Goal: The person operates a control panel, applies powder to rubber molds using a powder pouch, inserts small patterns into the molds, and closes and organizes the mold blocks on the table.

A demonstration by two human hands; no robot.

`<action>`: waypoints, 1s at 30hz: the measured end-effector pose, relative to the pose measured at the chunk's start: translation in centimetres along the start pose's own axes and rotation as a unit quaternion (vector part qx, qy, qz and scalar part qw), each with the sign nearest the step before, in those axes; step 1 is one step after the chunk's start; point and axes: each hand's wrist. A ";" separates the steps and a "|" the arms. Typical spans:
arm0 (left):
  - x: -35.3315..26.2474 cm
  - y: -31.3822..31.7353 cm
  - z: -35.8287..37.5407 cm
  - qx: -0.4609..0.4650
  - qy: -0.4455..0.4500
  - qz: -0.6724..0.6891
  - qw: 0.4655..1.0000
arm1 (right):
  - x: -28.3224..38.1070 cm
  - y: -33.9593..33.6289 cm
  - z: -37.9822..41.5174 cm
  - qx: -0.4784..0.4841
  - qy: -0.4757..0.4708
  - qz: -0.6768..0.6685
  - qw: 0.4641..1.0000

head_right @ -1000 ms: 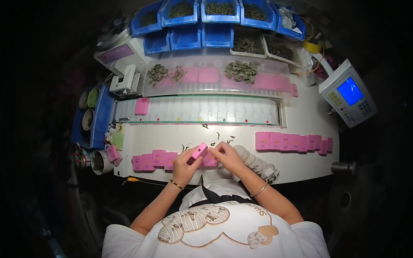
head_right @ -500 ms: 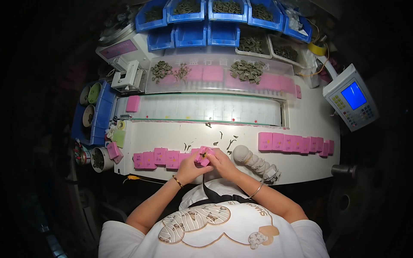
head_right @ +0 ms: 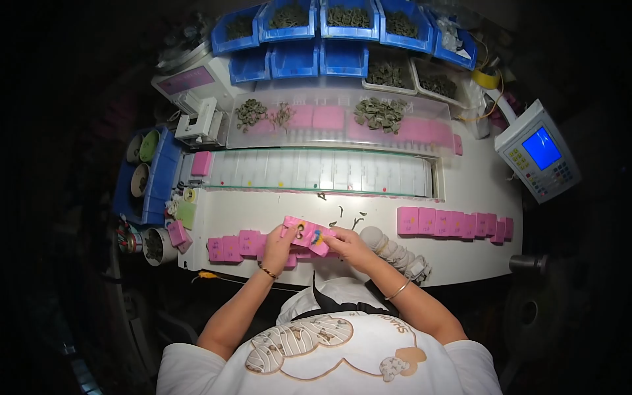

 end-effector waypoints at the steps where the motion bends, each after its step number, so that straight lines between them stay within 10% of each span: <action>1: -0.4 -0.6 -0.1 0.005 -0.018 0.119 0.993 | 0.2 -0.2 0.1 0.000 0.046 -0.063 0.997; 5: -4.1 -2.2 -0.5 0.015 -0.017 0.211 0.977 | 3.4 2.1 1.9 0.012 -0.017 -0.207 0.978; 10: -12.5 -2.1 0.7 0.043 -0.055 0.544 0.836 | 5.4 4.9 3.4 0.108 -0.012 -0.227 0.968; 16: -12.4 -2.3 -0.1 0.128 -0.012 0.522 0.843 | 8.0 5.3 4.3 0.103 0.000 -0.077 0.992; 23: -14.7 -1.9 0.6 0.074 -0.025 0.482 0.873 | 12.6 6.8 3.8 -0.054 -0.350 0.187 0.916; 30: -14.0 -2.1 0.3 0.125 -0.017 0.451 0.884 | 12.5 8.4 3.4 -0.061 -0.407 0.301 0.860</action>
Point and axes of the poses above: each hand's wrist, its own z-axis away from the middle knuckle, its own y-axis out of the palm, x = y × z, and after that the axes turned 15 degrees about -z, right-handed
